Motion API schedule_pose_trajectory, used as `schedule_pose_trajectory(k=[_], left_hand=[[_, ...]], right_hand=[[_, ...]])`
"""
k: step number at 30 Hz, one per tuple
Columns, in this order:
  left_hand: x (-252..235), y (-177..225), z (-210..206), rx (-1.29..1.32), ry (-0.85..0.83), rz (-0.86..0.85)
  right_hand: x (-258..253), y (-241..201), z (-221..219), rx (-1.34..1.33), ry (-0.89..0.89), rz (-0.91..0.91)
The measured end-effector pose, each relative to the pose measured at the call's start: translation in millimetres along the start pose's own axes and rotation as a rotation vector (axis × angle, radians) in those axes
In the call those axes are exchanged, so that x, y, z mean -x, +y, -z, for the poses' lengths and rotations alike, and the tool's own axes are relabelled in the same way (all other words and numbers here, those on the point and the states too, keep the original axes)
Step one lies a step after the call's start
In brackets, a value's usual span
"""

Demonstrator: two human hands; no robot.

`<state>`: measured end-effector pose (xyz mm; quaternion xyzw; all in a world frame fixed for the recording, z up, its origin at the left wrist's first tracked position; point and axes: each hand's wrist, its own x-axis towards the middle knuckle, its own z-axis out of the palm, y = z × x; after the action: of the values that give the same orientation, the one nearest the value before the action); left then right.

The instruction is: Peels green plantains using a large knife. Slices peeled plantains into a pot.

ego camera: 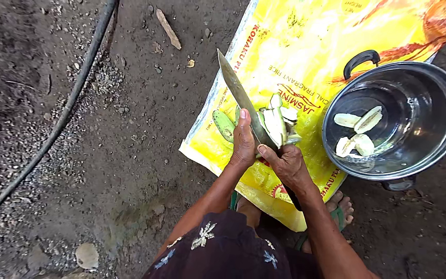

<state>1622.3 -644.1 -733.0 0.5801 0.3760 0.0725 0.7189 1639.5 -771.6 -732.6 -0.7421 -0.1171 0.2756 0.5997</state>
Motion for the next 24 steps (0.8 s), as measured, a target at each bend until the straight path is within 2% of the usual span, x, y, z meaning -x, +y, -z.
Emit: schedule_pose_trajectory(k=[3, 6, 8, 11, 13, 15, 17, 21, 24], left_hand=[[-7.4, -0.3, 6.6, -0.156, -0.041, -0.014], [-5.3, 10.6, 9.4, -0.221, -0.106, 0.084], [-0.8, 15.5, 10.5, -0.155, -0.156, 0.198], [-2.8, 12.0, 15.7, 0.159, -0.269, 0.381], [-5.0, 8.8, 20.5, 0.27, -0.266, 0.416], [-8.1, 8.1, 21.3, 0.34, -0.228, 0.422], [-14.9, 8.4, 16.6, 0.416, -0.189, 0.42], [-20.3, 23.6, -3.4, 0.517, -0.032, 0.45], [-23.4, 25.8, -7.1, 0.542, -0.011, 0.463]], right_hand=[[-2.2, 0.1, 10.2, 0.076, -0.015, -0.039], [-5.0, -0.1, 21.1, 0.009, -0.069, -0.139], [-6.6, 0.7, 24.1, -0.3, -0.168, -0.282], [-6.8, 9.9, 23.6, -0.892, -0.338, -0.444], [-6.7, 13.5, 21.0, -1.086, -0.367, -0.498], [-5.7, 11.1, 21.1, -1.03, -0.336, -0.503], [-4.3, 2.2, 20.4, -0.845, -0.307, -0.453], [3.5, -9.8, 5.2, -0.351, -0.209, -0.232], [13.1, -12.3, -5.1, -0.041, -0.1, -0.095]])
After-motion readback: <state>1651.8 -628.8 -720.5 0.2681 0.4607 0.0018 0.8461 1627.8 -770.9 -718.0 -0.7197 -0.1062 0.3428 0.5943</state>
